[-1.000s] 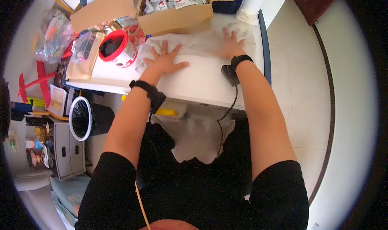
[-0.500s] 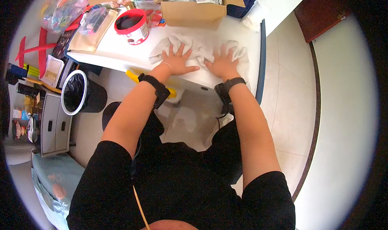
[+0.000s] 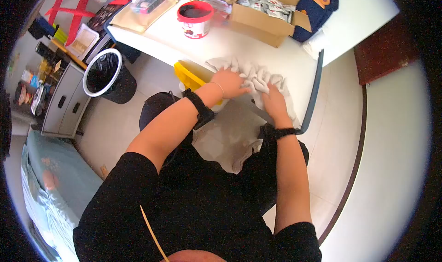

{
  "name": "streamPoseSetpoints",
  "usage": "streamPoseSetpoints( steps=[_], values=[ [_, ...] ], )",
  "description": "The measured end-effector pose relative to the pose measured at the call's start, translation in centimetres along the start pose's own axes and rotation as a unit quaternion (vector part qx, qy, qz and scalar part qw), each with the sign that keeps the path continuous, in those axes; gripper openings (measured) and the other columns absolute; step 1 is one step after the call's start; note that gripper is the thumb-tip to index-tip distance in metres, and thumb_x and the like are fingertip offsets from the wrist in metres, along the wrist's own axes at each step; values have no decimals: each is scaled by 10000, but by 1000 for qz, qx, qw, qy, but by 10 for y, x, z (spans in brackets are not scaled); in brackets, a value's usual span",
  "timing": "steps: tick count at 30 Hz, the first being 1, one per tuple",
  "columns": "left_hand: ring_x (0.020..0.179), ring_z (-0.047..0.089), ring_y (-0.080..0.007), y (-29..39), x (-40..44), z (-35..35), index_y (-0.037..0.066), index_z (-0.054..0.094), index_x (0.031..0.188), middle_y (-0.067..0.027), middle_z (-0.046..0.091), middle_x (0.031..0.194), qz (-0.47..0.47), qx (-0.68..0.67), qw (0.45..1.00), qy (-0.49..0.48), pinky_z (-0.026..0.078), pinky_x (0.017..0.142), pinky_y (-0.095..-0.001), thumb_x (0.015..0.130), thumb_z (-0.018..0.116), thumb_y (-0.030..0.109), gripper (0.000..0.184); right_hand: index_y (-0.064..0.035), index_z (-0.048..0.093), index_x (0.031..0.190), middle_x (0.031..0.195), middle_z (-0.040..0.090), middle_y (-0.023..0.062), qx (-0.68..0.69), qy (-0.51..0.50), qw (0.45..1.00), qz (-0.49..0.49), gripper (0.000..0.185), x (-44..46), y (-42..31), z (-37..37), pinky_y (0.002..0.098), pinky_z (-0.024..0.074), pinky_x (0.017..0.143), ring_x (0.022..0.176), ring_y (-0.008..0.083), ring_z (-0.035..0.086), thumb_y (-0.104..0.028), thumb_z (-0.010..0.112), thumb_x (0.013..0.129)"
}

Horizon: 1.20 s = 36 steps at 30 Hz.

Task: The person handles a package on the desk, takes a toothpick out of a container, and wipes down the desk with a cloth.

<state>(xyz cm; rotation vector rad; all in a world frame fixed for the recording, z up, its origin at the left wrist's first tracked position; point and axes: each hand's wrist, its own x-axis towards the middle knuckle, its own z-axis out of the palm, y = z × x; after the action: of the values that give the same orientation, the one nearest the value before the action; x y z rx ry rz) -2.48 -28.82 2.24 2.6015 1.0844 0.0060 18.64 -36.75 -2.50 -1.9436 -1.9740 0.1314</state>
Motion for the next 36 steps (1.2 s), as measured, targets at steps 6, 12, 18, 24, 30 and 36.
streamPoseSetpoints(
  steps=[6,12,18,24,30,36],
  values=[
    [1098,517,-331,-15,-38,-29,72,647,1039,-157,590,1124,-114,-53,992,-30,374,908,-508,847,456,488,496,61,501,1181,1066,590,225,320,-77,940,86,425,-18,-53,-24,341,421,867,974,306,568,-231,485,873],
    [1352,148,-390,-96,-44,-23,95,381,1360,-105,241,1467,-275,3,961,32,179,1055,-550,861,433,505,648,48,433,1245,1244,457,284,111,-83,984,-111,469,34,-111,12,401,315,1007,1194,410,399,-226,481,867],
    [1350,137,-405,-193,-64,-30,119,232,1422,-40,61,1513,-365,-88,921,108,186,1071,-511,869,397,476,678,15,463,1223,1257,465,245,97,-128,960,-228,429,127,-172,78,383,336,1000,1180,387,418,-209,505,859],
    [1333,155,-447,-257,-50,-40,130,176,1437,-52,48,1514,-429,-103,886,140,249,1047,-508,875,327,363,626,32,521,1084,1092,539,241,99,-160,942,-278,361,183,-239,103,438,400,896,1050,400,484,-207,527,813],
    [1342,129,-436,-239,-30,-20,27,266,1379,-89,79,1506,-420,-81,889,160,251,1033,-545,884,358,281,564,-20,491,1180,1262,460,217,95,-222,936,-258,386,200,-242,111,395,357,972,1135,388,431,-159,517,821],
    [1295,186,-501,-142,-42,-1,7,375,1327,-187,201,1457,-289,-94,942,139,272,1015,-553,899,369,348,548,3,414,1272,1309,403,252,96,-235,911,-325,484,146,-151,66,412,272,1053,1247,393,344,-152,528,828]
  ],
)
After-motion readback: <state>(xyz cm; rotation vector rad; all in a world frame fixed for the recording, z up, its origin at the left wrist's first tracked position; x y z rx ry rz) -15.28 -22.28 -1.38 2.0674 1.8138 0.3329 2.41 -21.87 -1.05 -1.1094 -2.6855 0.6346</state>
